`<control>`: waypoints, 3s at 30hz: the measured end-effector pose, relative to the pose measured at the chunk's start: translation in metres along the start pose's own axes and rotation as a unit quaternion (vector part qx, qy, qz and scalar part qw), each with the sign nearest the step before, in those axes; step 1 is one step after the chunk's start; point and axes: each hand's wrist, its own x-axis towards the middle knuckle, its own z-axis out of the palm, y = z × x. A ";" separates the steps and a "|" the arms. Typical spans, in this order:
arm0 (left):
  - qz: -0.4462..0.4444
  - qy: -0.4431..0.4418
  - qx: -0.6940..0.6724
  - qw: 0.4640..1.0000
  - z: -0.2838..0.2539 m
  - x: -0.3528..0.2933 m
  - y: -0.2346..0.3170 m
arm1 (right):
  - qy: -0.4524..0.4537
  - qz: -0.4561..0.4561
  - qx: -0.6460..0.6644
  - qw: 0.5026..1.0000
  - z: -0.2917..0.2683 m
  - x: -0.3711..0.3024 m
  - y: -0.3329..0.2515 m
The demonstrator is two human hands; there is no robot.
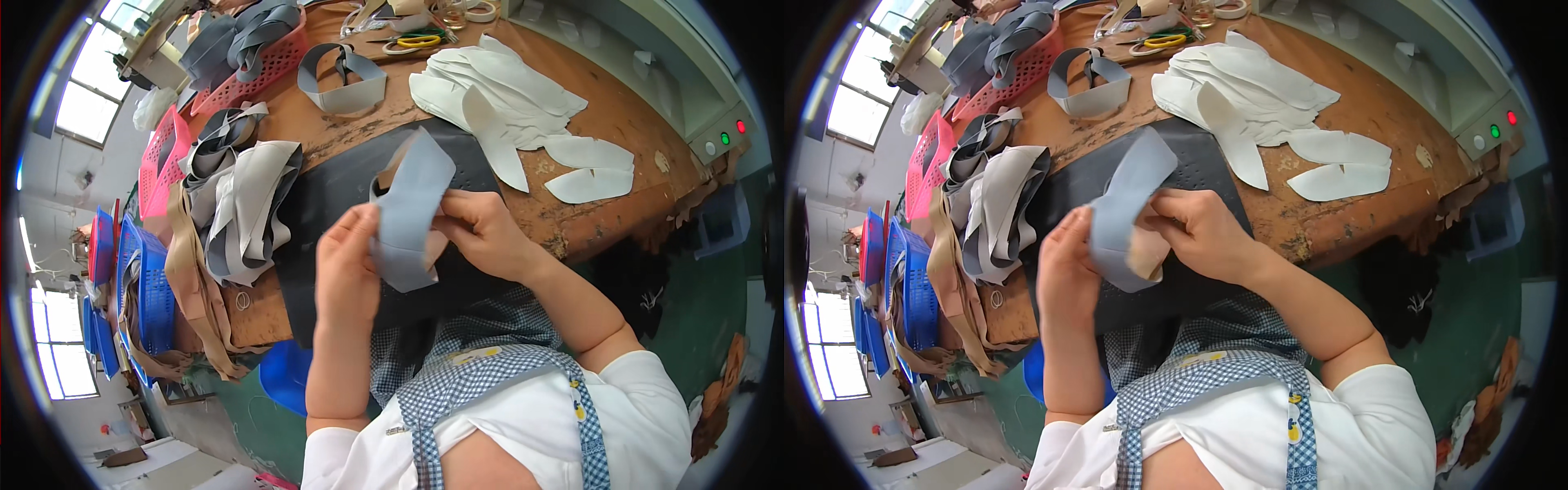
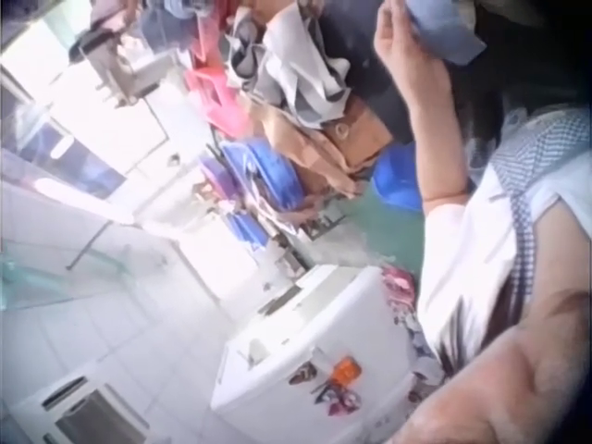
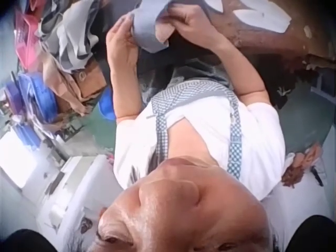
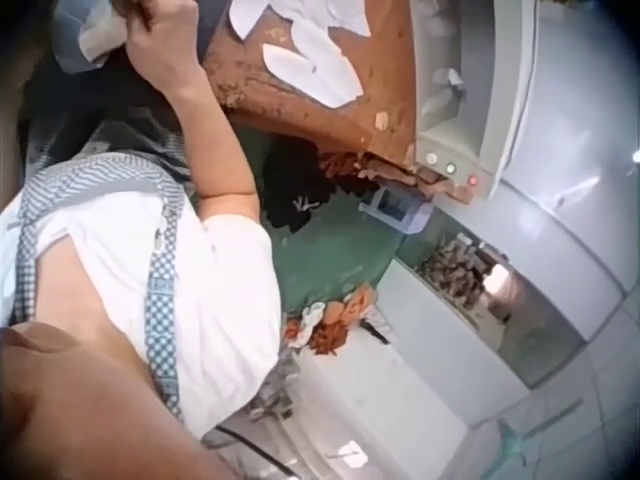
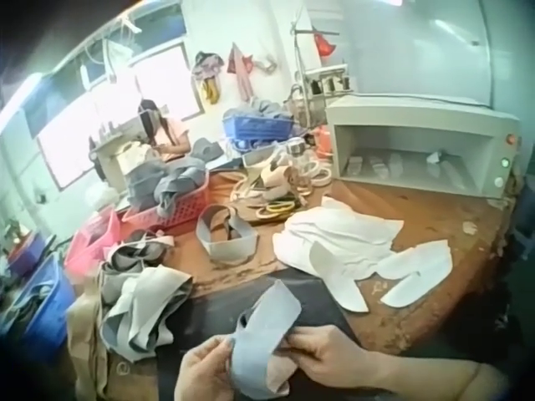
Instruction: Assembling and aligning shoe upper components and linings by hand.
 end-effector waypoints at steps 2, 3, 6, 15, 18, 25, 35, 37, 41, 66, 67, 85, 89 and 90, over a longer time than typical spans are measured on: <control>0.070 0.020 -0.025 0.997 -0.010 0.004 0.027 | -0.053 0.012 -0.075 0.996 -0.020 -0.006 -0.001; 0.076 0.063 -0.047 0.994 -0.025 0.009 0.041 | -0.119 0.055 -0.043 0.990 -0.035 -0.012 0.002; 0.152 0.025 -0.076 0.985 -0.044 0.006 0.104 | -0.226 0.171 0.119 0.952 -0.087 -0.026 0.001; 0.283 0.032 0.380 0.880 -0.006 0.059 0.117 | 0.187 0.283 0.419 0.842 -0.106 -0.045 -0.017; 0.293 -0.014 0.597 0.746 0.008 0.056 0.055 | 0.181 0.266 0.447 0.835 -0.089 -0.017 -0.038; 0.338 -0.063 0.585 0.735 0.014 0.007 -0.019 | 0.076 0.189 0.325 0.923 -0.069 -0.024 -0.027; 0.302 -0.047 0.540 0.784 -0.004 -0.015 0.007 | 0.104 0.406 0.417 0.806 -0.056 -0.068 -0.047; 0.272 -0.003 0.577 0.770 -0.013 -0.019 0.024 | 0.132 0.372 0.475 0.787 -0.068 -0.079 -0.042; 0.262 -0.069 0.737 0.619 -0.027 -0.019 0.020 | 0.105 0.355 0.499 0.783 -0.067 -0.083 -0.057; 0.192 -0.009 0.297 0.935 -0.013 -0.044 -0.010 | -0.021 0.323 0.564 0.759 0.020 -0.040 0.005; 0.206 -0.006 0.280 0.938 -0.013 -0.041 -0.014 | -0.015 0.325 0.564 0.759 0.020 -0.043 0.008; 0.136 -0.014 0.285 0.949 -0.011 -0.040 -0.018 | -0.010 0.340 0.574 0.745 0.013 -0.053 0.018; 0.129 -0.009 0.271 0.954 -0.013 -0.039 -0.019 | -0.009 0.339 0.584 0.738 0.014 -0.053 0.019; 0.131 -0.009 0.272 0.953 -0.012 -0.039 -0.019 | -0.009 0.339 0.584 0.738 0.014 -0.052 0.018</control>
